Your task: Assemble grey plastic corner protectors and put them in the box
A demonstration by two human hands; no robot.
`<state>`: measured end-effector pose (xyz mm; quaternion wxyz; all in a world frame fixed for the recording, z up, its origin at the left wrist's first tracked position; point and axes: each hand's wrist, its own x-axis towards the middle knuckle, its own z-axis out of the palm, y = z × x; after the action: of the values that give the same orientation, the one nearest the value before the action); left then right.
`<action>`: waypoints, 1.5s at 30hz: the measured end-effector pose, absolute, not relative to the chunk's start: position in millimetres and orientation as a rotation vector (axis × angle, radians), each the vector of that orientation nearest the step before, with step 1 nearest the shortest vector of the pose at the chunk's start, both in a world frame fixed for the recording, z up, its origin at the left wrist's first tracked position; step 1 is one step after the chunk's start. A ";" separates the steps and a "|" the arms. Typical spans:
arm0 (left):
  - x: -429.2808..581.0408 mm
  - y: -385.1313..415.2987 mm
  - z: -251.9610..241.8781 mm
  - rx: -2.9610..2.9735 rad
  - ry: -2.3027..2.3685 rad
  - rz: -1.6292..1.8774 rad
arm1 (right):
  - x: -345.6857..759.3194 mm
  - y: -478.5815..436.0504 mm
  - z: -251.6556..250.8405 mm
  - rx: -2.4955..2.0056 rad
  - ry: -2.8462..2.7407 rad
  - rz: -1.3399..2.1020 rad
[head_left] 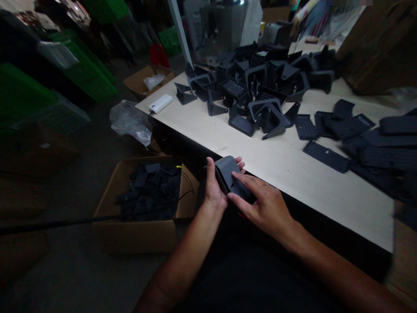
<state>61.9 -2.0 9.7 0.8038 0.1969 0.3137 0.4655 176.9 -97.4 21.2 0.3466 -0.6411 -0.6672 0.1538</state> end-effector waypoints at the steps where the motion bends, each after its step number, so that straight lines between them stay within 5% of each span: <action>1: 61.9 -2.7 9.1 0.426 0.680 0.996 | 176.3 -97.2 20.5 -1.664 -1.731 0.403; 9: 59.4 -5.0 5.5 0.521 0.677 1.015 | 180.3 -96.9 23.9 -1.592 -1.769 0.502; 22: 66.9 -14.2 8.5 0.758 0.372 0.898 | 189.0 -57.2 24.6 -1.095 -0.984 1.357; 38: 61.8 -11.7 37.8 0.521 0.824 1.121 | 167.3 -88.7 22.6 -1.083 -0.949 1.284; 45: 39.5 6.6 24.7 1.334 0.889 0.991 | 198.9 -86.0 36.1 -1.235 -1.095 1.399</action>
<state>39.5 6.6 24.7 0.5879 0.5725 0.3817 0.4253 198.9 -86.0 36.1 0.4697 -0.5040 -0.4467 0.5708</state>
